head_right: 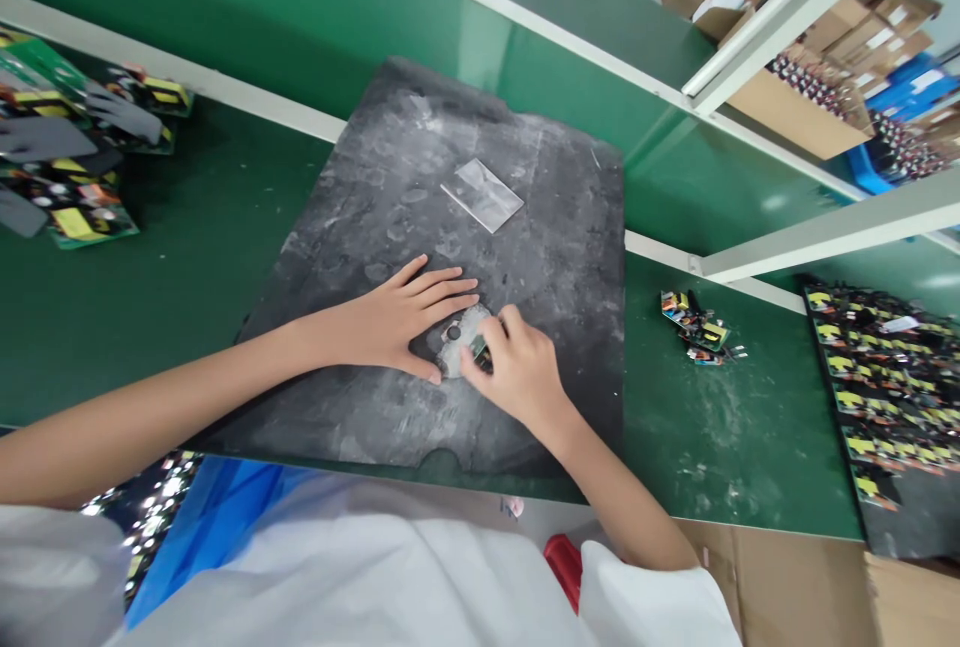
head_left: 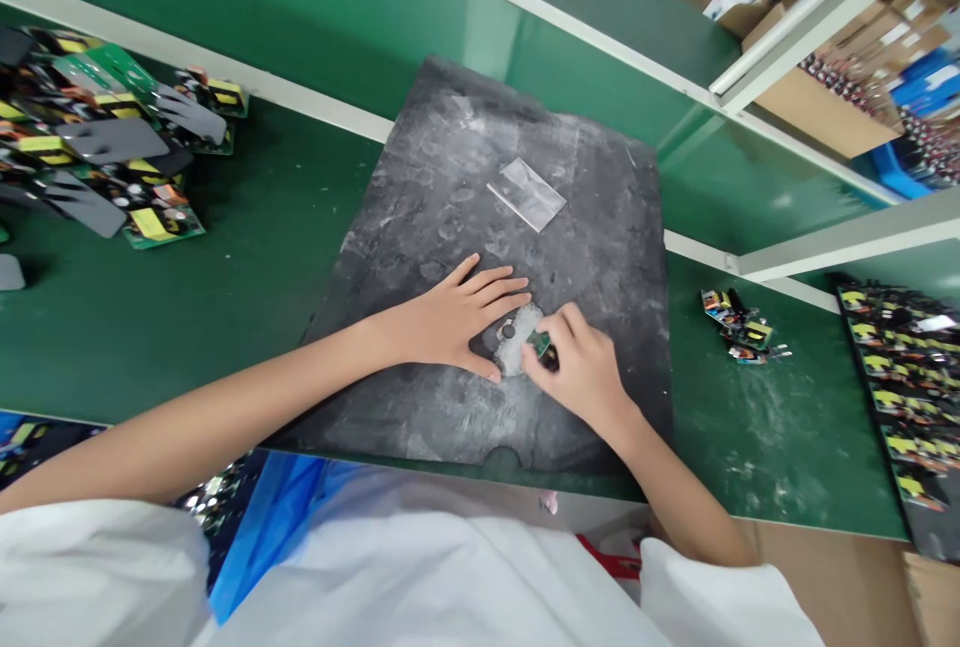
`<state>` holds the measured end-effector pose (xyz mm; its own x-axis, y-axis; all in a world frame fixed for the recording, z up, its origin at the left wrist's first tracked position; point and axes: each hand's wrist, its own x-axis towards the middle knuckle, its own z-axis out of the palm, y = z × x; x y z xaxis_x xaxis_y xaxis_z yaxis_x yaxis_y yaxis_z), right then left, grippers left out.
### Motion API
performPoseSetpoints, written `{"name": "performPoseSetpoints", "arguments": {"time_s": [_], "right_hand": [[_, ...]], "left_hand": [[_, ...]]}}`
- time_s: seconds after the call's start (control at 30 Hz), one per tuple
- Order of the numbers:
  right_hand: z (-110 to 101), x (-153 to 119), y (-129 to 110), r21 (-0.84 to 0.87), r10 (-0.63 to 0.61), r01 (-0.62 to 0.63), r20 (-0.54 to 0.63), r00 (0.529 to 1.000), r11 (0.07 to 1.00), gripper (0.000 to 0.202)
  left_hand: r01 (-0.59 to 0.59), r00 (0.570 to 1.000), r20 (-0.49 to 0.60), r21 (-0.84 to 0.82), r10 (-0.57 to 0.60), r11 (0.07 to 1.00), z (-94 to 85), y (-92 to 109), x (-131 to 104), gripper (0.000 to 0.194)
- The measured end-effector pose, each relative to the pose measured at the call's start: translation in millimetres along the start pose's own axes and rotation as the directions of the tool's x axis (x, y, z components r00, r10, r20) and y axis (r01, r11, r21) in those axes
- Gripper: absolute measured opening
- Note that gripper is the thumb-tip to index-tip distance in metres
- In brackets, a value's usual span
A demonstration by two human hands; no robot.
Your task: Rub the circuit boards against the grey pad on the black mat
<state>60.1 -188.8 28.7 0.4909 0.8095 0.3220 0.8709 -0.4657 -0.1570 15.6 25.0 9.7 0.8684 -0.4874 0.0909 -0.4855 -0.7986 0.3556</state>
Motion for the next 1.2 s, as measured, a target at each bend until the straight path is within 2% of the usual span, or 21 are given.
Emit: {"name": "performPoseSetpoints", "arguments": {"time_s": [0.1, 0.27, 0.4, 0.57, 0.73, 0.9, 1.03, 1.07, 1.2], "right_hand": [[-0.6, 0.4, 1.1, 0.052, -0.110, 0.107, 0.063, 0.992, 0.993, 0.019], [-1.0, 0.3, 3.5, 0.001, 0.008, -0.008, -0.004, 1.000, 1.000, 0.018], [-1.1, -0.2, 0.3, 0.062, -0.141, 0.137, 0.068, 0.988, 0.989, 0.018], [0.4, 2.2, 3.3, 0.003, 0.043, -0.043, -0.013, 0.999, 0.999, 0.017], [-0.2, 2.1, 1.4, 0.068, -0.125, 0.120, 0.076, 0.989, 0.990, 0.016], [-0.4, 4.5, 8.5, 0.014, 0.055, -0.055, -0.004, 0.998, 0.998, 0.015], [-1.0, 2.9, 3.6, 0.052, -0.117, 0.113, 0.083, 0.990, 0.992, 0.015], [-0.7, 2.6, 3.1, 0.043, -0.122, 0.119, 0.080, 0.989, 0.992, 0.015], [-0.3, 3.2, 8.6, -0.004, 0.059, -0.059, -0.006, 0.998, 0.998, 0.014]], "left_hand": [[-0.001, 1.000, 0.005, -0.002, 0.001, 1.000, -0.5, 0.1, -0.2, 0.092], [0.006, 1.000, 0.011, -0.005, -0.006, 1.000, -2.2, 0.6, -0.2, 0.095], [0.012, 0.999, 0.042, -0.007, -0.011, 1.000, -3.7, 1.5, 0.0, 0.092], [0.010, 1.000, 0.024, 0.002, -0.010, 1.000, -3.0, 1.3, -0.1, 0.095], [0.002, 1.000, 0.019, -0.005, -0.002, 1.000, -2.0, 0.3, -0.4, 0.094], [0.018, 1.000, 0.017, 0.014, -0.018, 1.000, -2.2, 0.7, 0.8, 0.096], [0.010, 1.000, 0.026, -0.003, -0.010, 1.000, -2.3, 0.8, 1.0, 0.093], [0.008, 1.000, 0.028, -0.007, -0.008, 1.000, -2.2, 0.6, 0.9, 0.093], [0.009, 1.000, 0.015, -0.009, -0.009, 1.000, -1.7, 0.0, 0.0, 0.095]]}}
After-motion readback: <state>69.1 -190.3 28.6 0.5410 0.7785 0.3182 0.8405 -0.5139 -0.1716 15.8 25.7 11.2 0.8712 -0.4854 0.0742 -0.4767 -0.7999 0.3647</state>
